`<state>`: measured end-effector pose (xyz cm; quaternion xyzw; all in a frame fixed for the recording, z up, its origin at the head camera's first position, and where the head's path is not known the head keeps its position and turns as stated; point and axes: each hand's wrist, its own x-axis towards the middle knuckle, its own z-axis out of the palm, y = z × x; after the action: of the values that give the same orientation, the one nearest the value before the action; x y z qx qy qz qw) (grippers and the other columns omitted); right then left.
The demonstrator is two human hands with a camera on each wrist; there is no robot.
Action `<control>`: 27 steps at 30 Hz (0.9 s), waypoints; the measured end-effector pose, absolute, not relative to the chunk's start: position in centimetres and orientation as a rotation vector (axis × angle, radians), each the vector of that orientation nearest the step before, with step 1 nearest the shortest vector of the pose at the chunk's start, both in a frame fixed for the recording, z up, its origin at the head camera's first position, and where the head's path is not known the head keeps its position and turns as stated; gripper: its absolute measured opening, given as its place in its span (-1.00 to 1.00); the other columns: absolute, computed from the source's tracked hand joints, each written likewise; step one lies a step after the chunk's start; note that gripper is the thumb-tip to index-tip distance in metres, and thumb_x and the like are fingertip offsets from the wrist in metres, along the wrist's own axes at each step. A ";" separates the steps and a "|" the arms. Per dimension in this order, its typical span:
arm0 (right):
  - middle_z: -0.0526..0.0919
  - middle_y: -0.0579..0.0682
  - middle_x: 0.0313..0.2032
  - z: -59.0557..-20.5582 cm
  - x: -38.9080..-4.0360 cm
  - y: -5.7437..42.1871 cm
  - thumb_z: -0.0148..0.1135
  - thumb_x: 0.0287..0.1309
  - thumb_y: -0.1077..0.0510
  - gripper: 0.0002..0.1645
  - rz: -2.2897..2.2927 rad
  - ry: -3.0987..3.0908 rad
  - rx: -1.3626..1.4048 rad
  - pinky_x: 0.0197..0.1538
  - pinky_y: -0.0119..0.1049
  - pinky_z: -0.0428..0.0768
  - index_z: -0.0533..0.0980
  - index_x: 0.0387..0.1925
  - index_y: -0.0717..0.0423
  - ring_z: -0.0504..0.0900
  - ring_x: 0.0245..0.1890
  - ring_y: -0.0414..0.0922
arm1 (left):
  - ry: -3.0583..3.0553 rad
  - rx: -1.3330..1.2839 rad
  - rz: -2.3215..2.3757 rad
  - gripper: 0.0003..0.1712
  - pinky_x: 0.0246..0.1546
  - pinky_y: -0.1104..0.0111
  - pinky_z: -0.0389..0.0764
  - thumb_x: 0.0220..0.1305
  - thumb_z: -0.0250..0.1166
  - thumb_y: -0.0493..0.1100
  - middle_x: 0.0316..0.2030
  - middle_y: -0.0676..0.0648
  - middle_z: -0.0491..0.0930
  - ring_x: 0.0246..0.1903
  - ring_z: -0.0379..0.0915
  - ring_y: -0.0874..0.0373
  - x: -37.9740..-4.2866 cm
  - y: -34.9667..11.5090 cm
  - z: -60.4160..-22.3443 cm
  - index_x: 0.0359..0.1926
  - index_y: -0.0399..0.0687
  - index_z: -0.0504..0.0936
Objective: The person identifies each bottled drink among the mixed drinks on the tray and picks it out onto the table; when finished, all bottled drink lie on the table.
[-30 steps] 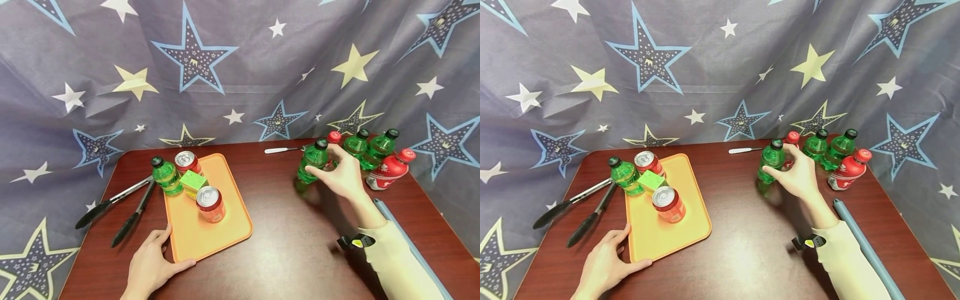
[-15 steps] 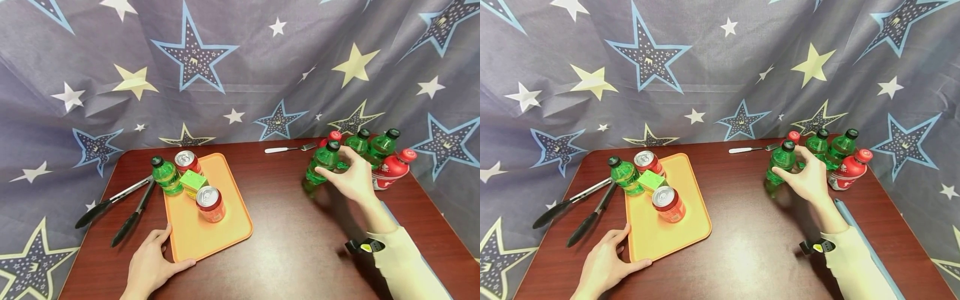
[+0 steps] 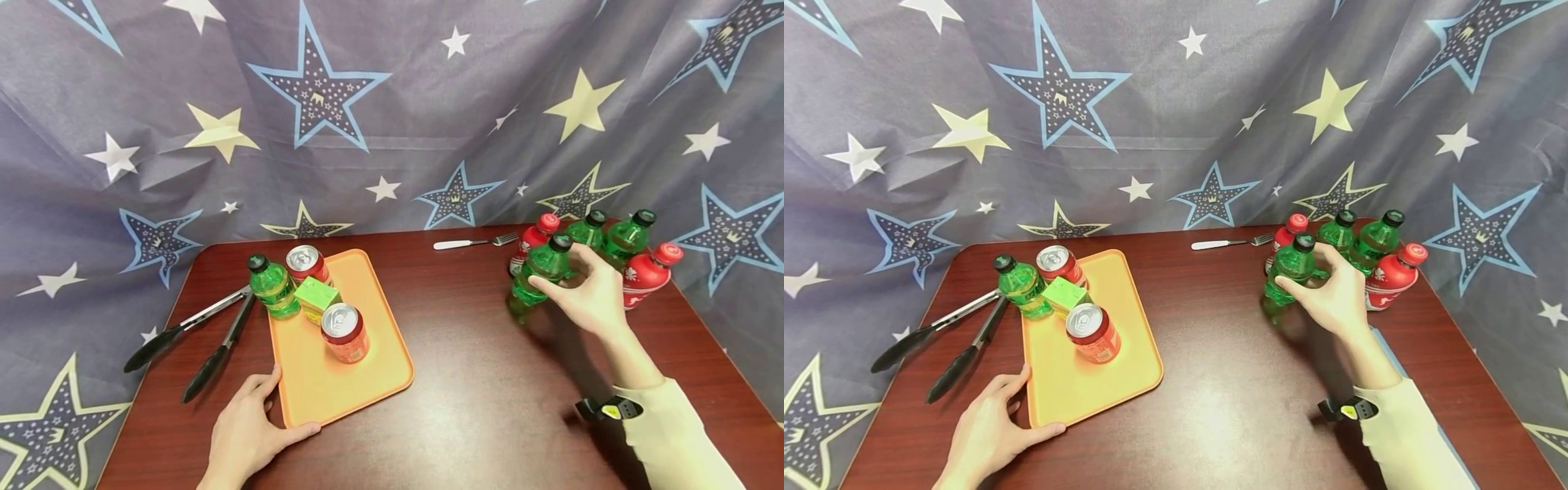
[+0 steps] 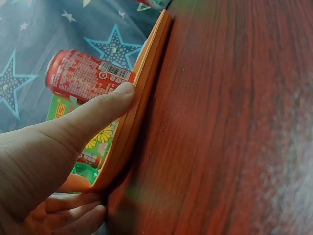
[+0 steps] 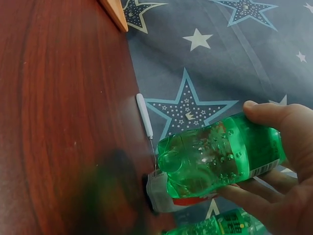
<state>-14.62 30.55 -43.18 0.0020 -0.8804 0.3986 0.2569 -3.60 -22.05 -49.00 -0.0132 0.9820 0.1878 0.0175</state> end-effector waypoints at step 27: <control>0.80 0.25 -0.14 -44.1 -13.5 33.7 0.76 -0.11 0.14 -0.26 0.952 -2.396 -0.171 -0.27 -0.79 0.42 0.63 0.15 0.17 0.48 -0.44 -0.76 | 3.069 -0.049 0.609 0.57 -0.36 0.28 0.49 -0.40 0.55 0.74 0.03 -0.07 0.61 -0.24 0.51 0.20 -3.4 -22.0 -49.1 0.53 -0.14 0.45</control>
<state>-13.50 33.68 -44.07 -0.0635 -0.8914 0.3542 0.2755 -3.39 -21.98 -49.09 -0.0156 0.9807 0.1946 0.0061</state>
